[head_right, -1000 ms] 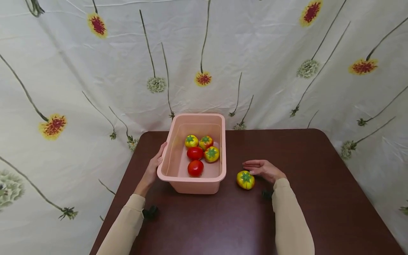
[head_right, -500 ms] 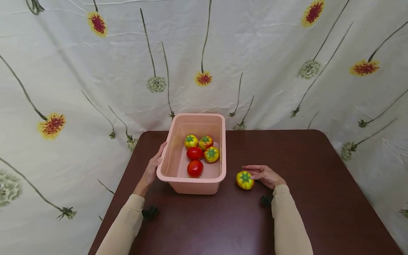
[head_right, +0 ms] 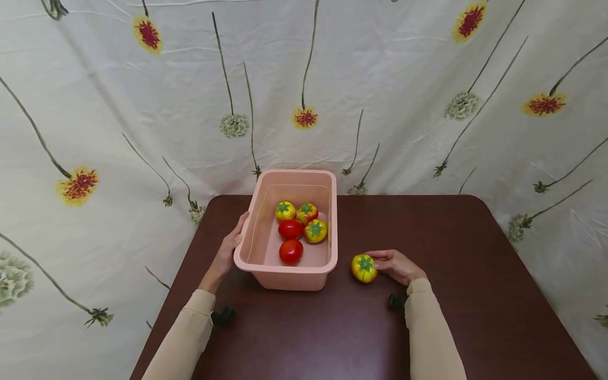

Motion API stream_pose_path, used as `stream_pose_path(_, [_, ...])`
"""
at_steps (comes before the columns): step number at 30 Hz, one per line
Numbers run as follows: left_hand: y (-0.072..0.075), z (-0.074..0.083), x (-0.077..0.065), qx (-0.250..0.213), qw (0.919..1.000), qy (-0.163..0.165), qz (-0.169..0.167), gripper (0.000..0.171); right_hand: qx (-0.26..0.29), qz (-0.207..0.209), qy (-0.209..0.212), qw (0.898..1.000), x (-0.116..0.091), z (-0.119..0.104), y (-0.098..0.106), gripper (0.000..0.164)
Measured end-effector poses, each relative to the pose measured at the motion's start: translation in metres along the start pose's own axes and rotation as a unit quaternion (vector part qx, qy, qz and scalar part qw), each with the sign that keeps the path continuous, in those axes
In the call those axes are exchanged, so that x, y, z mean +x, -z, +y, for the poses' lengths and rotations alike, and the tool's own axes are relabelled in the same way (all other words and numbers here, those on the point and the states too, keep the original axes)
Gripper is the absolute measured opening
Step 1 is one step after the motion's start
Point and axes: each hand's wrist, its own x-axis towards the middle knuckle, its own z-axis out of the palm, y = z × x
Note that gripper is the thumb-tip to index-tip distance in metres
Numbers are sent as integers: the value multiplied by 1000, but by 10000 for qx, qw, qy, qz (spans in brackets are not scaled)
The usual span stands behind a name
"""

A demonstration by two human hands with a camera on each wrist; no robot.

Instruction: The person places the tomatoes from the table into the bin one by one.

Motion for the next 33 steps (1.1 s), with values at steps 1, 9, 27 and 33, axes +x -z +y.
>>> stream_pose_path(1, [0,0,0,4,10000,-9,-1,55,52,40,60,10000,0,0,0,38])
stream_pose_path(9, [2,-2,1,-29,10000,-10,7,56,791,794,594,9919,1,5,-3,38])
stream_pose_path(27, [1,0,0,76,9999,101,-41,55,1237,2197,854,9639,9,-23,-2,44])
stream_pose_path(33, [2,-1,0,176,9997,155,-27,55,1287,1919,1152,9661,17,-58,0,31])
